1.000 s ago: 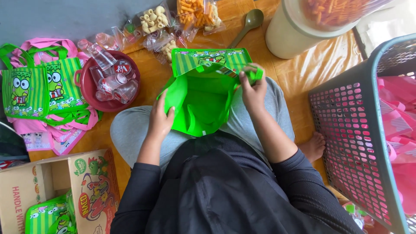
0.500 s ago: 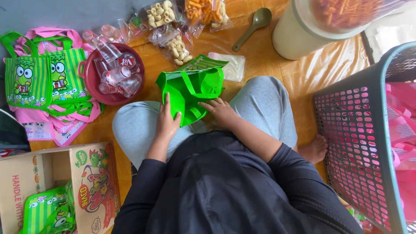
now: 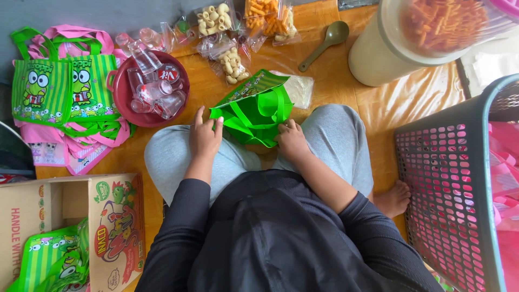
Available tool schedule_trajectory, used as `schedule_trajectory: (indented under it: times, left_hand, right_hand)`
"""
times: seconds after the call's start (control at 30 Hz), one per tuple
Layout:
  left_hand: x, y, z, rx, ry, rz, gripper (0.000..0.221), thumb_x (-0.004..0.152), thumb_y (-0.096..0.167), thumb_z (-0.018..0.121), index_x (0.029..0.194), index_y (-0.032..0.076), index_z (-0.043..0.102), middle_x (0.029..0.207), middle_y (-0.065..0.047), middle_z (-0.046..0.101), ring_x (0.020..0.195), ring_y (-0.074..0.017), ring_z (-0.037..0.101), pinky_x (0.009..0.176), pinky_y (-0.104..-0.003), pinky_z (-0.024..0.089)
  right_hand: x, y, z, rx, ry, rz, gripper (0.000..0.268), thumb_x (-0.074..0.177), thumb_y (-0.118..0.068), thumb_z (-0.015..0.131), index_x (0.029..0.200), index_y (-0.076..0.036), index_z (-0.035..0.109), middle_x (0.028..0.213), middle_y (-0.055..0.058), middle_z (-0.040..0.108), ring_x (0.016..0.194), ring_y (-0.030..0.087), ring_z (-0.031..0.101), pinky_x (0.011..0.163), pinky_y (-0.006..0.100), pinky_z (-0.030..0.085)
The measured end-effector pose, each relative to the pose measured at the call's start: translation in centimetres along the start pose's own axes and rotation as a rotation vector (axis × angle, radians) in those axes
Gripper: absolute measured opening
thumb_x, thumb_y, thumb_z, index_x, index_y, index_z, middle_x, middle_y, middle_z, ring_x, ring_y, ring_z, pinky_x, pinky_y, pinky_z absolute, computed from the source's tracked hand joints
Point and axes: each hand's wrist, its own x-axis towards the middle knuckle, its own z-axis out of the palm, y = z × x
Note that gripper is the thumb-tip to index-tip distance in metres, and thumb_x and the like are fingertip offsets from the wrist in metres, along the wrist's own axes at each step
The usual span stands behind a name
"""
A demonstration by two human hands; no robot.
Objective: The person packs small gift bags by placing various packaged snacks and small plastic cups of water into green and pink fabric bags.
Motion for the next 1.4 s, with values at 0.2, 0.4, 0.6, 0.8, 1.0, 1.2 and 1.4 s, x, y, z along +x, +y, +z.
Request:
schedule_trajectory:
  times: [0.2, 0.4, 0.6, 0.8, 1.0, 1.2, 1.4]
  left_hand:
    - [0.7, -0.9, 0.9, -0.236, 0.066, -0.117, 0.062, 0.077, 0.012, 0.056, 0.138, 0.022, 0.063, 0.15, -0.009, 0.047, 0.127, -0.0385, 0.06, 0.099, -0.053, 0.056]
    - [0.0, -1.3, 1.7, -0.384, 0.131, -0.151, 0.078, 0.07, 0.009, 0.055, 0.148, 0.015, 0.049, 0.152, -0.022, 0.044, 0.128, -0.0477, 0.057, 0.099, -0.061, 0.054]
    - [0.2, 0.0, 1.9, -0.437, 0.02, -0.035, 0.086, 0.071, 0.009, 0.053, 0.156, 0.019, 0.042, 0.15, -0.025, 0.044, 0.131, -0.0503, 0.053, 0.099, -0.063, 0.053]
    - [0.6, 0.5, 1.0, -0.481, 0.144, 0.064, 0.082, 0.072, 0.005, 0.057, 0.152, 0.014, 0.048, 0.143, -0.02, 0.052, 0.128, -0.0424, 0.058, 0.099, -0.052, 0.055]
    - [1.4, 0.6, -0.5, -0.524, 0.085, 0.185, 0.074, 0.079, -0.001, 0.057, 0.152, 0.013, 0.048, 0.147, -0.016, 0.052, 0.129, -0.0369, 0.059, 0.101, -0.047, 0.055]
    - [2.3, 0.1, -0.4, -0.566, 0.094, 0.249, 0.06, 0.084, 0.0, 0.059, 0.142, 0.012, 0.056, 0.137, -0.015, 0.06, 0.118, -0.0352, 0.066, 0.091, -0.046, 0.06]
    - [1.7, -1.9, 0.7, -0.597, -0.075, 0.189, 0.057, 0.076, -0.005, 0.058, 0.131, 0.005, 0.062, 0.12, -0.014, 0.067, 0.115, -0.0367, 0.064, 0.094, -0.047, 0.056]
  right_hand:
    - [-1.2, -0.6, -7.9, -0.025, -0.142, 0.279, 0.047, 0.061, -0.064, 0.074, 0.091, -0.029, 0.083, 0.13, 0.001, 0.063, 0.147, 0.037, 0.032, 0.12, 0.07, 0.015]
    - [-1.9, 0.1, -13.3, -0.037, -0.162, 0.429, 0.064, 0.072, -0.072, 0.068, 0.118, -0.029, 0.078, 0.155, 0.011, 0.054, 0.156, 0.047, 0.021, 0.119, 0.073, 0.013]
    - [-1.4, 1.2, -11.1, 0.024, 0.224, 0.303, 0.056, 0.087, -0.056, 0.07, 0.136, -0.029, 0.065, 0.122, 0.003, 0.057, 0.131, 0.036, 0.039, 0.119, 0.057, 0.021]
    - [9.9, -5.6, -16.0, 0.229, 0.173, -0.295, 0.037, 0.091, -0.032, 0.071, 0.126, -0.018, 0.069, 0.108, 0.006, 0.065, 0.105, 0.03, 0.065, 0.081, 0.044, 0.055]
    - [28.3, -11.5, -15.1, 0.444, 0.021, -0.43, 0.06, 0.088, -0.011, 0.069, 0.145, -0.01, 0.051, 0.127, 0.021, 0.057, 0.103, 0.051, 0.064, 0.072, 0.06, 0.056]
    - [47.4, -17.2, -3.8, 0.269, -0.157, -0.275, 0.082, 0.084, 0.013, 0.067, 0.153, -0.023, 0.042, 0.151, 0.011, 0.04, 0.129, 0.048, 0.056, 0.097, 0.054, 0.06]
    - [52.2, -18.7, 7.3, 0.016, -0.284, -0.189, 0.075, 0.084, 0.003, 0.073, 0.143, -0.038, 0.049, 0.145, 0.004, 0.045, 0.113, 0.037, 0.068, 0.082, 0.052, 0.063]
